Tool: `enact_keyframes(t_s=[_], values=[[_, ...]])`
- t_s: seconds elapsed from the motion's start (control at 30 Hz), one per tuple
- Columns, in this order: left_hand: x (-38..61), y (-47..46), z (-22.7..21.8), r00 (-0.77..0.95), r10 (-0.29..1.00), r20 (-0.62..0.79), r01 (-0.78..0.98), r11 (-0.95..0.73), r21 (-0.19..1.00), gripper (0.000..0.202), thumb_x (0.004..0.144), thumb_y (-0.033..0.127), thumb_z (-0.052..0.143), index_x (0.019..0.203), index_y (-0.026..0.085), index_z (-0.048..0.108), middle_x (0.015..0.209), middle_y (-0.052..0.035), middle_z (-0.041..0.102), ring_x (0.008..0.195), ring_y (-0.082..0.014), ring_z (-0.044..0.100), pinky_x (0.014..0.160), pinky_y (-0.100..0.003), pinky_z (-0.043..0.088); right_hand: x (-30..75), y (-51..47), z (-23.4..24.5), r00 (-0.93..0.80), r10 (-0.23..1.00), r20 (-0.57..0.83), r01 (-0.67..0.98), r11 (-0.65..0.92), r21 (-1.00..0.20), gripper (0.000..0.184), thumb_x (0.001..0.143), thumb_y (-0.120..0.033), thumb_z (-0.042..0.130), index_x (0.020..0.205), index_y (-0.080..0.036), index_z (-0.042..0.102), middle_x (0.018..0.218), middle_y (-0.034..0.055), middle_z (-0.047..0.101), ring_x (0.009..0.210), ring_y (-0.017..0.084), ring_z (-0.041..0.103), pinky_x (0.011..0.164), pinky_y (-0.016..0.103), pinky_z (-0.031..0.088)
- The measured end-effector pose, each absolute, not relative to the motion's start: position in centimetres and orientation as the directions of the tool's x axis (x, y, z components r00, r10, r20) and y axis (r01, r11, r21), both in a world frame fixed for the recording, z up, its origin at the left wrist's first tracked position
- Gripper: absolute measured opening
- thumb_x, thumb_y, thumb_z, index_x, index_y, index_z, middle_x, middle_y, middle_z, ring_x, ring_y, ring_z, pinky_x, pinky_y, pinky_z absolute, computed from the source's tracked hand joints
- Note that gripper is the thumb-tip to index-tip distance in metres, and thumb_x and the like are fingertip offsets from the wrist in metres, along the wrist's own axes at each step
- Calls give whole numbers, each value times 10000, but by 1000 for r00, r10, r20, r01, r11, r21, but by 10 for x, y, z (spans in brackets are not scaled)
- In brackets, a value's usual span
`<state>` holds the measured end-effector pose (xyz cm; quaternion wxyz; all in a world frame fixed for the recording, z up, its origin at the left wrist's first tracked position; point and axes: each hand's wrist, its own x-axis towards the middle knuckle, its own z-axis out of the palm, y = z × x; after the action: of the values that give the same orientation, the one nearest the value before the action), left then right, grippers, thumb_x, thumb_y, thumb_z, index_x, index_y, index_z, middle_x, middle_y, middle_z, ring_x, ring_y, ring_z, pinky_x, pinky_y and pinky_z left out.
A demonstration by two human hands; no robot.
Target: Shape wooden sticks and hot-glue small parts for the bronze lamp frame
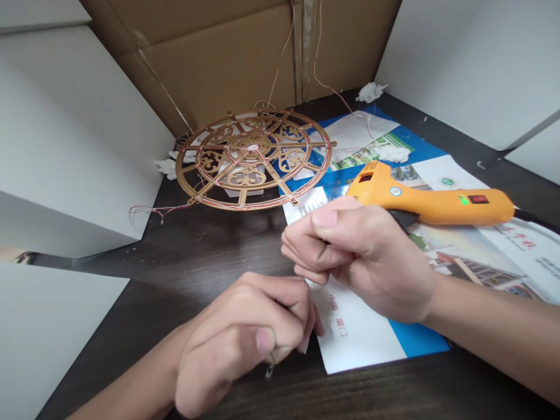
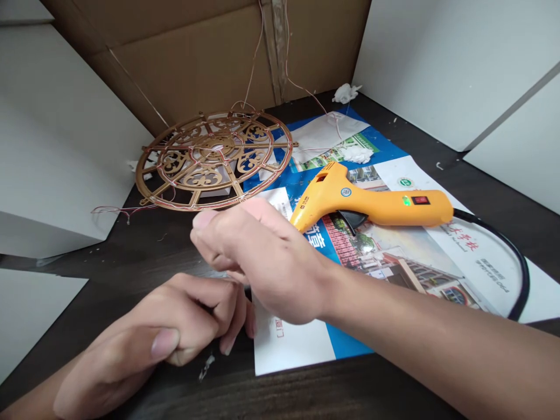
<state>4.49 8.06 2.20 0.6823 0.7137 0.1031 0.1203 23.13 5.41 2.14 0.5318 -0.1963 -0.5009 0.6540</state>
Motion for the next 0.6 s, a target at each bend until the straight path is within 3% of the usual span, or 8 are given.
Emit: enact_keyframes(t_s=[0.17,0.37,0.47,0.6], values=[[43,81,24,945,327,23,-5,-55,998,368,968,360,366,651,177,327,743,-55,480,785,-211,555,827,-374,482,229,57,21,-345,894,286,-499,84,-863,525,1027,-293,447,579,-139,222,564,-34,193,529,16,207,479,141,214],[48,93,17,972,217,94,-67,-129,989,416,967,378,390,605,178,349,692,-75,511,727,-214,569,735,-371,491,233,55,31,-298,917,264,-427,120,-896,536,1000,-352,470,563,-170,219,537,-26,183,510,40,217,465,195,206],[48,91,17,973,222,67,-40,-124,991,425,965,387,393,599,176,347,703,-79,527,737,-218,573,744,-376,480,234,54,31,-293,920,261,-401,130,-907,506,998,-308,429,561,-168,217,543,-19,188,520,43,221,472,198,203],[47,85,19,944,326,43,-27,-54,998,411,946,390,415,603,175,339,715,-69,519,739,-209,558,747,-364,451,232,55,26,-339,909,244,-448,72,-891,440,1003,-184,326,575,-161,227,554,-25,177,517,36,195,457,178,198]])
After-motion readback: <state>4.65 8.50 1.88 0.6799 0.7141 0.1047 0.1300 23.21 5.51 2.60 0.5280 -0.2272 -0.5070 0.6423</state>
